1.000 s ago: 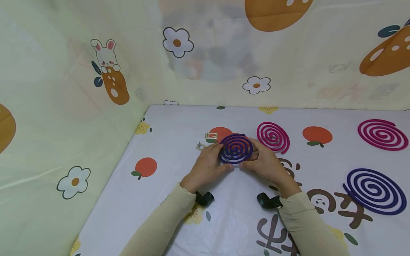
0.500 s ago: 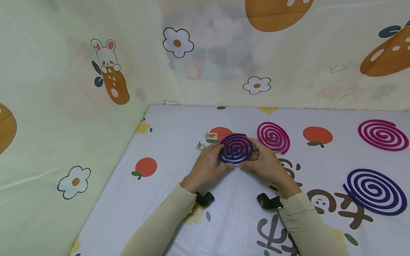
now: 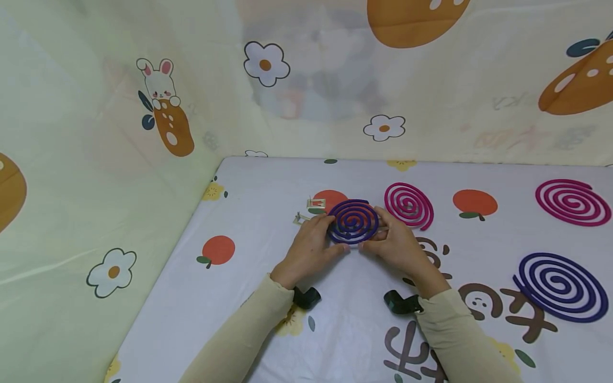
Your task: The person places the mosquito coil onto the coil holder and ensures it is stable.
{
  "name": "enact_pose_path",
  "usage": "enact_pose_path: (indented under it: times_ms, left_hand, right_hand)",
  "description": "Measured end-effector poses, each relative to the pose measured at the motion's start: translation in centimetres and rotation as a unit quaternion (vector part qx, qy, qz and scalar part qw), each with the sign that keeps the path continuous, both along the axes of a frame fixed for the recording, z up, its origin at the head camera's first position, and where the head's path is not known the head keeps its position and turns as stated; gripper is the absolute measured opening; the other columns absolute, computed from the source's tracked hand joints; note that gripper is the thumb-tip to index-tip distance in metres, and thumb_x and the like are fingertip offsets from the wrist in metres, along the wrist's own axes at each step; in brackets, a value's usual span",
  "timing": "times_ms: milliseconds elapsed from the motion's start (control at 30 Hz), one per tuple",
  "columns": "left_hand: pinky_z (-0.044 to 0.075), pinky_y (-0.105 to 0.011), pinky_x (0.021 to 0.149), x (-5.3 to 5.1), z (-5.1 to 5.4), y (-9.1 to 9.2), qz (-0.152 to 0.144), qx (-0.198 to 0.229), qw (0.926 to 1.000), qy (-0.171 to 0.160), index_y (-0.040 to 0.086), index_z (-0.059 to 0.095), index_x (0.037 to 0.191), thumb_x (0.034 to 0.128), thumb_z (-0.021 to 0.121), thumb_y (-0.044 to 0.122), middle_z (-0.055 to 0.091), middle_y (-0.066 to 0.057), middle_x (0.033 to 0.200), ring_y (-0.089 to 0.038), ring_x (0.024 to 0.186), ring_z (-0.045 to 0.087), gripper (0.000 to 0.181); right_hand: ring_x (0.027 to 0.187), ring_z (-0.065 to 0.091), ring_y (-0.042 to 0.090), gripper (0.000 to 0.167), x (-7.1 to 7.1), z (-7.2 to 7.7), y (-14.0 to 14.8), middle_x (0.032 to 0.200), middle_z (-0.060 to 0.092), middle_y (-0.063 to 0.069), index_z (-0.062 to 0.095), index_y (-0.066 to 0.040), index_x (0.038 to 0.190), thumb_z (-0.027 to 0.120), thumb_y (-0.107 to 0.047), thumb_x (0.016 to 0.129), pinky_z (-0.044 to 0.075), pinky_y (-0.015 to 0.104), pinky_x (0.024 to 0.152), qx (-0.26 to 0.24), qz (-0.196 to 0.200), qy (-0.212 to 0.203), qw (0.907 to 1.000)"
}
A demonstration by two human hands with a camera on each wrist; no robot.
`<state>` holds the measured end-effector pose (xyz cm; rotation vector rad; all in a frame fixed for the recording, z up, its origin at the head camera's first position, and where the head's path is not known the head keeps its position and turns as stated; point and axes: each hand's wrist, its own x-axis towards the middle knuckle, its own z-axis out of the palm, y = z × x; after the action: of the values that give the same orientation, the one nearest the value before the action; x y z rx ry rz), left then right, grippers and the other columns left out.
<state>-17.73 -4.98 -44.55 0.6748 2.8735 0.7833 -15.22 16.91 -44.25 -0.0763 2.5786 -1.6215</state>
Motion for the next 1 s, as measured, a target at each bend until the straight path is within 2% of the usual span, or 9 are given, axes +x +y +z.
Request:
enact_pose_path:
  times_ms: [333,567,733,867,1000]
  left_hand:
    - [0.038,-0.042,0.119,0.0,0.2,-0.1,0.001,0.003,1.0000,0.003,0.003,0.052,0.149,0.0942,0.077,0.041,0.053,-0.013,0.152,-0.030,0.143,0.047,0.072]
    - [0.041,-0.042,0.117,0.0,0.4,-0.1,-0.006,0.005,0.9997,0.024,0.003,0.054,0.148,0.0950,0.077,0.040,0.055,-0.014,0.150,-0.030,0.140,0.050,0.069]
    - [0.041,-0.046,0.116,-0.1,0.9,-0.5,-0.012,0.044,0.9978,0.048,0.003,0.056,0.145,0.0986,0.072,0.041,0.057,-0.014,0.148,-0.031,0.139,0.051,0.062]
    - [0.040,-0.048,0.116,-0.9,1.5,-1.7,-0.012,0.094,0.9926,0.076,0.002,0.057,0.144,0.1019,0.067,0.038,0.059,-0.015,0.144,-0.033,0.136,0.052,0.056]
    - [0.041,-0.049,0.114,-2.4,1.8,-3.3,0.011,0.105,0.9903,0.091,0.001,0.055,0.146,0.1025,0.065,0.035,0.058,-0.015,0.146,-0.034,0.135,0.051,0.056]
  right_hand:
    - [0.100,0.067,0.030,0.095,0.1,0.3,0.0,0.129,0.065,0.025,0.030,0.003,0.161,0.085,-0.009,0.084,0.053,0.027,0.079,0.022,0.002,-0.003,0.9997]
    - [0.104,0.069,0.033,0.092,0.5,0.6,0.0,0.139,0.061,0.028,0.031,0.003,0.161,0.084,-0.015,0.088,0.056,0.041,0.087,0.042,0.004,0.009,0.9991]
    - [0.107,0.069,0.036,0.093,1.3,1.0,0.4,0.142,0.060,0.028,0.026,0.003,0.163,0.080,-0.025,0.092,0.058,0.050,0.089,0.090,0.002,0.010,0.9959]
    - [0.121,0.063,0.041,0.092,2.2,1.6,1.2,0.142,0.058,0.027,0.026,-0.002,0.164,0.078,-0.030,0.094,0.056,0.058,0.094,0.124,-0.003,0.018,0.9921]
    - [0.133,0.053,0.048,0.093,3.2,2.2,2.4,0.149,0.051,0.029,0.025,-0.002,0.164,0.078,-0.033,0.094,0.048,0.067,0.101,0.157,-0.009,0.045,0.9865]
